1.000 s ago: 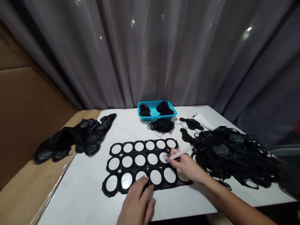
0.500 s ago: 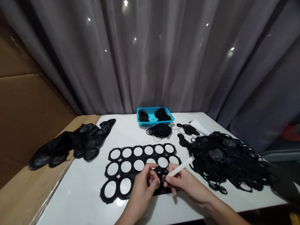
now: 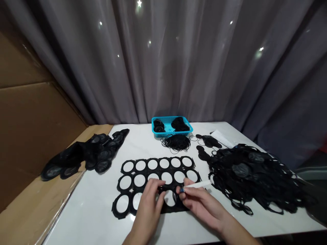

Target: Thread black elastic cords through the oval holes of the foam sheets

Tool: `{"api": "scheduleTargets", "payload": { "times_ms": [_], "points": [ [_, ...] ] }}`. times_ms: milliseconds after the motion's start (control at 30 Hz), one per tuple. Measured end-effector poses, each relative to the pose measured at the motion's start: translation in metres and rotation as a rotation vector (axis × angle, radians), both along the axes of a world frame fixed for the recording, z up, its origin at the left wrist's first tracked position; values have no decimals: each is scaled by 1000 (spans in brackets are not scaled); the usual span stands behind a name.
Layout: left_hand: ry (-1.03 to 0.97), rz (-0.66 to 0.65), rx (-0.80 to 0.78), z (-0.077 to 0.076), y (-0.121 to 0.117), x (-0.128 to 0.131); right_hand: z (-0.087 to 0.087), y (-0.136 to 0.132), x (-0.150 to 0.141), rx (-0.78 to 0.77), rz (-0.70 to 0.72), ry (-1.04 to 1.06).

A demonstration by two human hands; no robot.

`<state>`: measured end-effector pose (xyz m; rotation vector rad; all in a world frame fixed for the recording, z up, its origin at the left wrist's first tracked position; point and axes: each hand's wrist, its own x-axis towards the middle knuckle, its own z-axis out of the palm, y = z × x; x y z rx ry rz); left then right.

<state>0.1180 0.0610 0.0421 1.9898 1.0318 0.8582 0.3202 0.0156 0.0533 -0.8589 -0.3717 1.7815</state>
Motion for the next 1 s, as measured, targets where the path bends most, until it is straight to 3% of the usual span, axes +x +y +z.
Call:
{"api": "scheduleTargets", "payload": {
  "times_ms": [67,133,267,533,867,1000],
  "points": [
    [179,-46,290,-10,-13,-12,-2,3,-1,136,-67,-249],
    [340,-96,567,-21,-28,-23,-5,4,-3,243,-4,-526],
    [595,-141,829,-37,-46,-34,-11,1,-8,364,223,-947],
    [691,-119,943,-39,-46,-32,-11,-3,-15,485,284,-1203],
    [693,-129,908,-38,-49,-31,-17,-3,-13,537,293,-1303],
    [659,-108,851,-40,-50,-31,-24,-14,-16,701,308,-1394]
  ]
}}
